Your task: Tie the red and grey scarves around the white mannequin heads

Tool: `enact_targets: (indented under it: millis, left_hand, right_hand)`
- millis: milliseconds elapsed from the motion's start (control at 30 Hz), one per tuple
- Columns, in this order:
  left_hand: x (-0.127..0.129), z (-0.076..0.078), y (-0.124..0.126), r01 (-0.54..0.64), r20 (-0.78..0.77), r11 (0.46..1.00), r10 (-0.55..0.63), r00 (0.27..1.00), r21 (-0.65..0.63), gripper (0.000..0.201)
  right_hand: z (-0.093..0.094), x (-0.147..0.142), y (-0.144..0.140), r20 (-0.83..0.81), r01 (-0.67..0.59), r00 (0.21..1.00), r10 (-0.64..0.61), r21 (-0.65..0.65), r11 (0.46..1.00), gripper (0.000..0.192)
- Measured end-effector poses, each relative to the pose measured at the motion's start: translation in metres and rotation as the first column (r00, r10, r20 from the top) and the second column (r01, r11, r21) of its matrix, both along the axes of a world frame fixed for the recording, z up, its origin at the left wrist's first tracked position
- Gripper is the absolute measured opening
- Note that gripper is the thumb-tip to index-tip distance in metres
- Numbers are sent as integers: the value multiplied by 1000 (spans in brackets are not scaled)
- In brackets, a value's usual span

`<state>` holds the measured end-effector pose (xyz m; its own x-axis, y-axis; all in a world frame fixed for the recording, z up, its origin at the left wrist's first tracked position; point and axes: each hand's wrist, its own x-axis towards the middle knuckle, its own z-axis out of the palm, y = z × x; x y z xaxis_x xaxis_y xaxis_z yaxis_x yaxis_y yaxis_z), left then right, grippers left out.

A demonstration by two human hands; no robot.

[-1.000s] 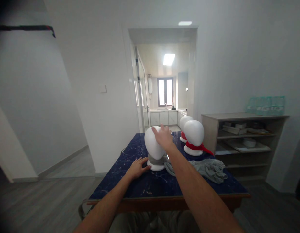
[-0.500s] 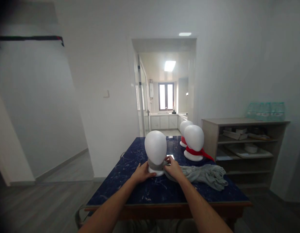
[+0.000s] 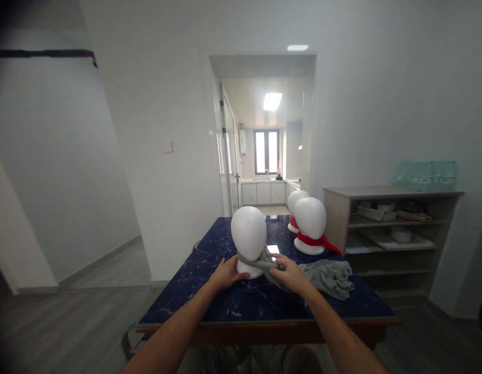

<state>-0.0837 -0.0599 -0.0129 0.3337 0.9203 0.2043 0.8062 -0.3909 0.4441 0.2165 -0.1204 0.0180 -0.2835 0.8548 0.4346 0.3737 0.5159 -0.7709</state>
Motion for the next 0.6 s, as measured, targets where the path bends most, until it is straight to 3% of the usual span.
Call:
enact_targets:
  millis: [133,233,400,533,600]
  left_hand:
    - [-1,-1,1,-2,-9,1000,2,1000,10,95]
    - [-2,-1,1,8,-2,1000,-7,1000,22,94]
    - [-2,-1,1,11,-23,1000,-10,1000,25,92]
    - [-2,-2,3,4,-30,1000,-3,1000,25,92]
    - [-2,-3,4,5,-27,999,-4,1000,31,93]
  right_hand:
    - [-1,37,-44,-51,-81,996,77,-86,993,33]
    - [-6,65,-77,-126,-42,992,17,-200,979,44]
    - [-8,117,-119,-101,151,978,-183,-264,953,48]
    - [-8,161,-140,-23,337,933,-359,-297,894,47]
    - [-11,187,-146,22,451,888,-460,-244,859,41]
